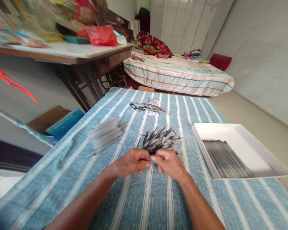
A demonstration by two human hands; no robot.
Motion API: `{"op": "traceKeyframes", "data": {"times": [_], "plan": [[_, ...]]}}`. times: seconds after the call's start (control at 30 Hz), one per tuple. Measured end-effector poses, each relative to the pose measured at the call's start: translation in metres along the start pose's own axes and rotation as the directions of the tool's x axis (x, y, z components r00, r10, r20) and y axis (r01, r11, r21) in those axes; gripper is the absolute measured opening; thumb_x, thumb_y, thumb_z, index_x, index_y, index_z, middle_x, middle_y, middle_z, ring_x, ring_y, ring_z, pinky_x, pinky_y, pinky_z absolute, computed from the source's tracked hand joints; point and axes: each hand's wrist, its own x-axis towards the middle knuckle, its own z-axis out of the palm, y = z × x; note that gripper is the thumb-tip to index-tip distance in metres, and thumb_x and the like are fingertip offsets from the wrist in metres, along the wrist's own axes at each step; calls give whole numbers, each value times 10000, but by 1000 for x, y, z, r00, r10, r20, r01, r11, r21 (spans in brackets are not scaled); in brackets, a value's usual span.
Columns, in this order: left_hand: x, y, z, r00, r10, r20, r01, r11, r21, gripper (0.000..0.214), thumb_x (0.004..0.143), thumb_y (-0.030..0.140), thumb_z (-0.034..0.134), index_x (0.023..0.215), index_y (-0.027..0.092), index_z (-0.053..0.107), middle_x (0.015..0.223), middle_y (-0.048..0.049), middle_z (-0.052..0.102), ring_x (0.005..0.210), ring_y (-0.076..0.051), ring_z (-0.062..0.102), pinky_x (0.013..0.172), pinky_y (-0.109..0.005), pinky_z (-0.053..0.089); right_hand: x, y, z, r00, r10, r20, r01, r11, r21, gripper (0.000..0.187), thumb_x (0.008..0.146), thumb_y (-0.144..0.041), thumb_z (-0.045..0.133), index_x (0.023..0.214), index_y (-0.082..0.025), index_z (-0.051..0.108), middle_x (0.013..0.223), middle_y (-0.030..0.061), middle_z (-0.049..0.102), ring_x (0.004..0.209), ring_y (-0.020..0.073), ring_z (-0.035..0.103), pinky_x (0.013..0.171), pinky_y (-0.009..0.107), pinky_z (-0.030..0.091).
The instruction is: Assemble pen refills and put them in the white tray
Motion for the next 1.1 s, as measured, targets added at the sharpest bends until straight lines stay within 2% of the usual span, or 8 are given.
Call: {"op": "traceKeyframes", "data": {"times": [0.07, 0.2, 0.47, 0.6, 0.7, 0.83, 0.97, 1.1], "plan": [[0, 1, 0, 1000, 0, -2, 0, 1000, 2, 100, 682, 261, 567, 720, 171, 550, 482, 67, 512, 395, -82, 420, 390, -191, 301, 0, -1, -1, 1000, 24, -10, -24, 1000, -17, 422, 845, -509, 436, 592, -175, 480, 358, -42, 497, 311, 70, 408, 367, 175, 332], [-1, 3, 2, 1000, 13, -25, -13, 1000, 2, 70, 682, 239, 561, 697, 171, 548, 474, 68, 517, 384, -78, 414, 393, -190, 290, -1, -3, -1, 1000, 11, 25, -11, 1000, 9, 327, 792, -485, 538, 688, -177, 501, 409, -55, 531, 328, 73, 423, 361, 171, 337], [1, 0, 6, 992, 55, -113, -53, 998, 20, 58, 670, 228, 560, 673, 181, 526, 531, 57, 521, 470, -101, 494, 464, -203, 329, 0, -3, 3, 1000, 4, 6, -5, 999, 42, 353, 801, -478, 526, 618, -182, 468, 389, -53, 525, 335, 74, 433, 391, 182, 352], [1, 2, 2, 978, 89, -187, -88, 996, 14, 79, 700, 255, 554, 699, 181, 526, 534, 50, 521, 502, -109, 497, 490, -208, 340, -2, -6, -20, 995, -29, -91, 33, 998, 45, 326, 797, -465, 537, 666, -167, 534, 412, -45, 530, 358, 73, 431, 396, 183, 344], [0, 7, -5, 943, 158, -292, -143, 987, 72, 112, 717, 270, 552, 667, 171, 538, 547, 52, 490, 520, -94, 452, 507, -204, 324, -7, -2, -45, 981, -6, -191, 11, 1000, 22, 283, 764, -429, 587, 678, -161, 551, 395, -53, 508, 351, 70, 409, 395, 186, 319], [0, 10, -9, 897, 195, -397, -135, 975, 175, 129, 718, 290, 566, 663, 173, 564, 565, 59, 477, 515, -80, 404, 501, -198, 300, -12, 7, -65, 990, 77, -121, -88, 992, -93, 207, 701, -353, 636, 669, -162, 563, 373, -75, 451, 333, 69, 388, 384, 191, 268], [2, 10, -6, 882, 192, -430, -140, 979, 150, 118, 720, 286, 570, 689, 173, 550, 560, 53, 526, 532, -89, 446, 512, -198, 316, -11, 11, -60, 993, 93, -68, -107, 963, -247, 101, 688, -270, 610, 666, -171, 607, 406, -71, 447, 339, 72, 372, 378, 199, 230], [4, 9, -5, 879, 135, -456, -142, 990, 19, 125, 730, 293, 561, 748, 179, 512, 567, 43, 599, 443, -79, 432, 455, -196, 312, -6, 8, -46, 998, -25, -54, -12, 802, -597, 48, 629, -154, 624, 611, -194, 643, 496, -30, 544, 475, 110, 478, 452, 211, 241]]}}
